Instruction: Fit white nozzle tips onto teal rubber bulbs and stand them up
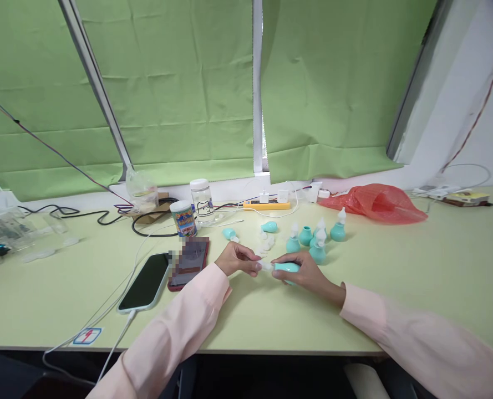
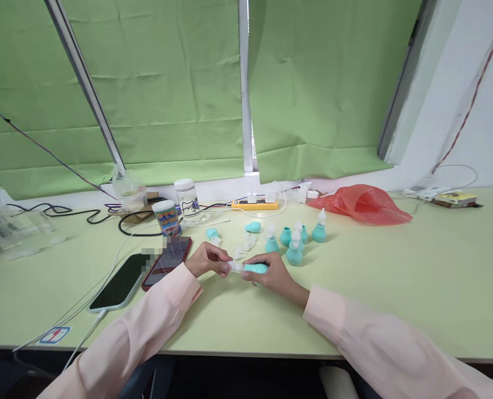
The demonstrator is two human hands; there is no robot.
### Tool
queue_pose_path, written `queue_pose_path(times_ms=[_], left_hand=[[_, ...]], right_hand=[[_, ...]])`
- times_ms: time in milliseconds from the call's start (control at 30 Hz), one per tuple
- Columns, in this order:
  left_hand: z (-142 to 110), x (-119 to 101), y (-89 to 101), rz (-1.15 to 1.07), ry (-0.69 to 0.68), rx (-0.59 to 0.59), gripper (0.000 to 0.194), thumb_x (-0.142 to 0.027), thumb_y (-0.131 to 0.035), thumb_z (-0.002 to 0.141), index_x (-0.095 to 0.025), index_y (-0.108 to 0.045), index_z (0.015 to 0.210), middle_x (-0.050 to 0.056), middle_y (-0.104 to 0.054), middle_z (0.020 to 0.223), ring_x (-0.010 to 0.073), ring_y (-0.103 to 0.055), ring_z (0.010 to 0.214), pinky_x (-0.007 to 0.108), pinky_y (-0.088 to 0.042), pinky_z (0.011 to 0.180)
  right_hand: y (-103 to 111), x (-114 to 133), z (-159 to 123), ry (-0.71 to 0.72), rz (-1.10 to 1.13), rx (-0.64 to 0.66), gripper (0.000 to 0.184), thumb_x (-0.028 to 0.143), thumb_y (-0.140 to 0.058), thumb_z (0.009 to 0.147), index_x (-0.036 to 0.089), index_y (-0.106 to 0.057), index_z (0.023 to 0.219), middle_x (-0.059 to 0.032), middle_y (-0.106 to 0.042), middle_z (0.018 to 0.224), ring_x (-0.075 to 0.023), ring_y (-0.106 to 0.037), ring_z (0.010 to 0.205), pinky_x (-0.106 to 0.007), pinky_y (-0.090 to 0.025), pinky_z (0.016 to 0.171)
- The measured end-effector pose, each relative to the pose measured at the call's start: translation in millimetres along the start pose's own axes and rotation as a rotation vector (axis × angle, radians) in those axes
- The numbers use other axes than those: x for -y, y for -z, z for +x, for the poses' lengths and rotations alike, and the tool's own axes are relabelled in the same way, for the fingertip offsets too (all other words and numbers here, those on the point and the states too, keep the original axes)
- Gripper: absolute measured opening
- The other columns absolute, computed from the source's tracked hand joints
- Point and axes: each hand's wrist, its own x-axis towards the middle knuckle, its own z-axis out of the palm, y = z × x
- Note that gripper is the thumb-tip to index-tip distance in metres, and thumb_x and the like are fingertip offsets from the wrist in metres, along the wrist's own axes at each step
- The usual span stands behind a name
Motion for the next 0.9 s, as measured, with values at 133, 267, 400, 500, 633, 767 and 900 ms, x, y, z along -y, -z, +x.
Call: queue_pose_path(times_ms=[133,267,400,500,633,767,900], left_hand=[[1,-4,-7.0,-0.03,-0.059,-0.085,0.032,-0.025,-0.071,0.046,-0.007,-0.061,0.07,0.004,-0.06,0.055,0.0117,-0.056,0.048,0.026,-0.049,0.049],[8,-25,-8.9,0.038,-0.152,-0.186,0.034,-0.026,-0.068,0.048,-0.008,-0.059,0.075,0.002,-0.057,0.052,0.0109,-0.054,0.047,0.026,-0.049,0.05],[33,-49,8.1,0.147,-0.365,-0.461,0.038,-0.027,-0.063,0.053,-0.011,-0.054,0.086,-0.001,-0.056,0.052,0.0092,-0.053,0.047,0.025,-0.047,0.051],[59,-50,25.6,0.381,-0.488,-0.63,0.036,-0.027,-0.061,0.054,-0.012,-0.052,0.086,0.0,-0.057,0.057,0.0098,-0.053,0.051,0.023,-0.045,0.052],[89,-31,41.8,0.734,-0.479,-0.726,0.025,-0.025,-0.057,0.057,-0.014,-0.054,0.079,0.002,-0.06,0.063,0.0114,-0.055,0.059,0.022,-0.043,0.058],[100,-11,51.4,0.927,-0.313,-0.653,0.024,-0.026,-0.055,0.06,-0.014,-0.056,0.082,0.003,-0.061,0.067,0.0133,-0.056,0.063,0.024,-0.042,0.062],[98,-4,59.8,0.961,-0.267,-0.615,0.028,-0.03,-0.055,0.06,-0.015,-0.057,0.084,0.004,-0.062,0.067,0.016,-0.056,0.067,0.026,-0.041,0.065]], right_hand=[[-5,0,2,0.085,0.018,-0.008,0.023,0.033,-0.061,0.059,0.015,-0.058,0.072,0.0006,-0.053,0.051,-0.0099,-0.049,0.043,-0.024,-0.042,0.044],[-7,-2,2,0.129,0.078,-0.044,0.036,0.032,-0.06,0.061,0.017,-0.05,0.092,-0.0034,-0.057,0.072,-0.0128,-0.054,0.059,-0.026,-0.047,0.051],[-6,-5,1,0.14,0.098,-0.113,0.049,0.031,-0.06,0.062,0.02,-0.038,0.104,-0.0084,-0.052,0.097,-0.0151,-0.054,0.073,-0.028,-0.049,0.055],[-6,-5,0,0.138,0.027,-0.091,0.037,0.031,-0.058,0.064,0.019,-0.041,0.094,-0.0077,-0.052,0.096,-0.0137,-0.054,0.071,-0.027,-0.048,0.053],[-6,-3,-3,0.208,-0.109,-0.067,0.02,0.029,-0.054,0.067,0.019,-0.046,0.083,-0.0038,-0.053,0.087,-0.0125,-0.054,0.07,-0.026,-0.048,0.056],[-7,-1,-5,0.254,-0.198,-0.054,0.013,0.027,-0.051,0.068,0.019,-0.05,0.079,-0.0022,-0.053,0.078,-0.0124,-0.053,0.069,-0.026,-0.048,0.057],[-8,-2,-5,0.252,-0.23,-0.045,0.011,0.026,-0.05,0.069,0.019,-0.051,0.078,-0.002,-0.054,0.077,-0.0123,-0.053,0.068,-0.025,-0.048,0.055]])
